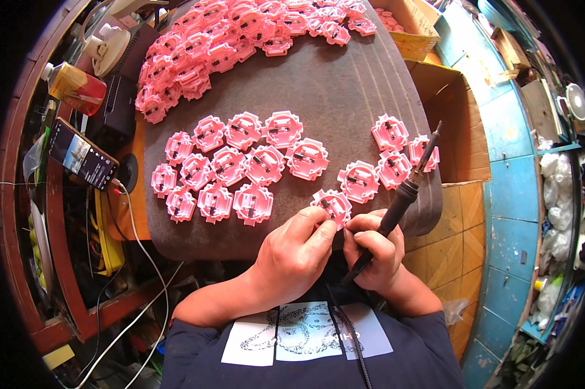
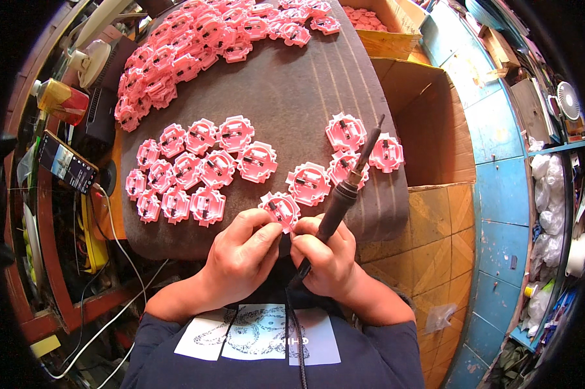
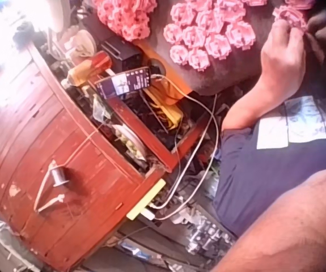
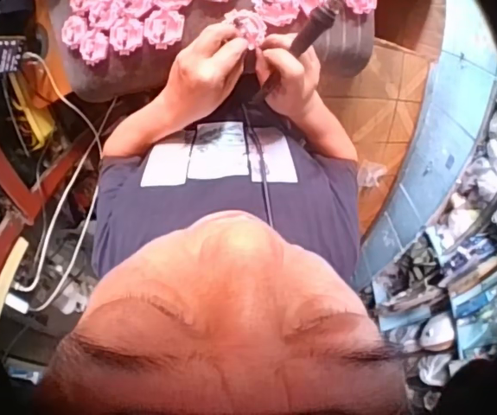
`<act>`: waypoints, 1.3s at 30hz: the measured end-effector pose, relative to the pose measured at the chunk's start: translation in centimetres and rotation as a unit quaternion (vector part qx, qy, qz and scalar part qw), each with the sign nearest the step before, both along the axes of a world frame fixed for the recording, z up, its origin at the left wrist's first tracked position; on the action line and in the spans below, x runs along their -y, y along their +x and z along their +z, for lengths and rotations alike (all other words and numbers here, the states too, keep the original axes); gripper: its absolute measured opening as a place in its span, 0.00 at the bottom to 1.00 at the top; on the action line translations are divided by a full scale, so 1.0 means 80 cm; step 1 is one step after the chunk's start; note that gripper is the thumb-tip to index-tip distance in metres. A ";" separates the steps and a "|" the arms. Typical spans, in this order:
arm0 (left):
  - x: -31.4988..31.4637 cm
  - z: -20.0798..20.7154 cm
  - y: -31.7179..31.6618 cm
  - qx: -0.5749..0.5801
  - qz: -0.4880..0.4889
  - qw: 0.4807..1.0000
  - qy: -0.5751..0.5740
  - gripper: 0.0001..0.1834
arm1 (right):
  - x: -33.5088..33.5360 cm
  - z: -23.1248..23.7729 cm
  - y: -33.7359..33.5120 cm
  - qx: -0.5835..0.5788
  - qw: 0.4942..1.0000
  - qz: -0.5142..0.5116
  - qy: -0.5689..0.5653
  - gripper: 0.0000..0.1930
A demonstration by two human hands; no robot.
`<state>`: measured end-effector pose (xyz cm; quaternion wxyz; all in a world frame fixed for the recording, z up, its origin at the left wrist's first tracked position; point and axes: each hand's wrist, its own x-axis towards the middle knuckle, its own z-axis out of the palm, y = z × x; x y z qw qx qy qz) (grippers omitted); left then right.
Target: The person uses a soldering iron to apply heat to small pink plastic components arranged on a work surface. They pick up each component, apply the soldering iron to specific points, and place the finished pieces aside. The process is repeated for multiple components throughout the clip.
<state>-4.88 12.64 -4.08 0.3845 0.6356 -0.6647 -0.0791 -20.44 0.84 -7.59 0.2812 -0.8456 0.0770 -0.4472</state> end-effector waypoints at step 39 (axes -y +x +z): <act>0.011 -0.010 -0.002 -0.125 0.048 0.991 -0.019 0.14 | 0.000 0.002 0.007 0.002 1.000 0.012 0.014 0.23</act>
